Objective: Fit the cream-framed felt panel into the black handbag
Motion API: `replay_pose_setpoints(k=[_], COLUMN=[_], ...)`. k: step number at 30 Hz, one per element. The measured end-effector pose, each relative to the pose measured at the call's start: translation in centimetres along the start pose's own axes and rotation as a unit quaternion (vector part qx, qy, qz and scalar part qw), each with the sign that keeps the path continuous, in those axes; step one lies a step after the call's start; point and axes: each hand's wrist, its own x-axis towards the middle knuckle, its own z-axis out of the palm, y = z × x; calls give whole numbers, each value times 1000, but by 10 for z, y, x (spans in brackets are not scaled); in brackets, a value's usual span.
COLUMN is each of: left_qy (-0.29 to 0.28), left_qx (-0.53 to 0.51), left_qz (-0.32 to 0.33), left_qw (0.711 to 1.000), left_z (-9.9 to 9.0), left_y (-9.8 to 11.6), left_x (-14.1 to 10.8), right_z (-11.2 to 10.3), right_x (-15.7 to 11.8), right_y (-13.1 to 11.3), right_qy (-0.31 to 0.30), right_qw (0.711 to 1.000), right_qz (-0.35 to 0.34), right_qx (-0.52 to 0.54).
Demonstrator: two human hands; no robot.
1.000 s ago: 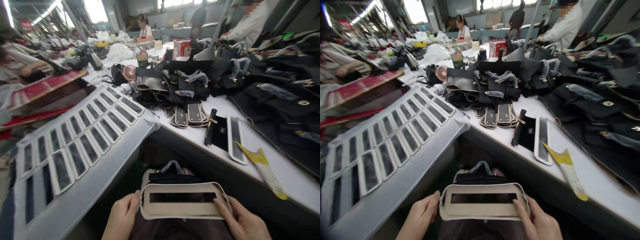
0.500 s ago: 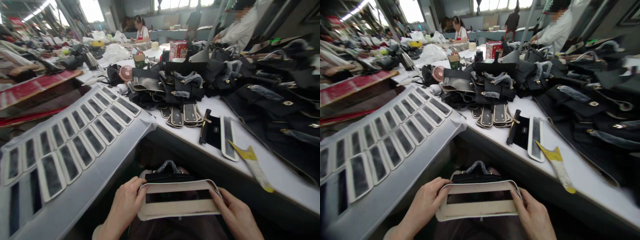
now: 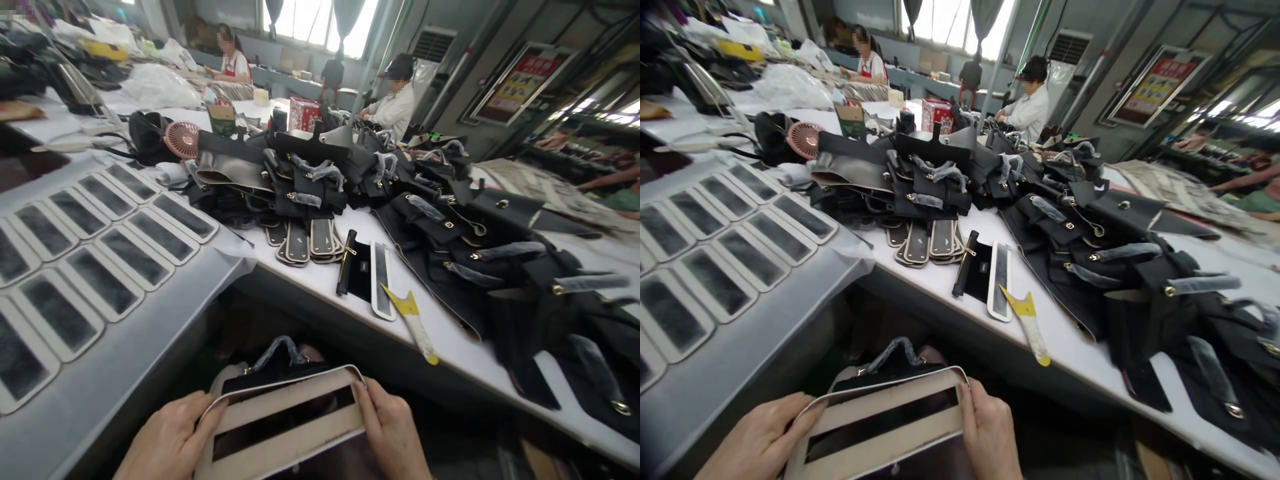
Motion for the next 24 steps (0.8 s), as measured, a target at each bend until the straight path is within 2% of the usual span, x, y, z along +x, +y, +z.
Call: replay_pose_setpoints(k=[4,8,12,17,21,24], left_qy=[12,41,88,81,77,76], left_qx=[3,-1,-16,-88,-110,-150], left_qz=[-3,12,36,37,18,-6], left_qw=[1000,999,995,992,991,986], left_z=[0,2,-4,-11,-2,13], left_y=[1,0,4,6,0,-2], left_x=[0,-1,-14,-34,-52,-61], right_z=[-2,-4,-9,-14,-14,-10], right_x=[2,3,1,7,8,4], right_y=[-5,-7,-6,1,6,13], right_qy=[20,4,-23,-88,-125,-96], right_qw=[998,998,999,990,977,981], right_qz=[-35,-30,11,111,170,167], right_qx=[-38,-54,-19,14,9,22])
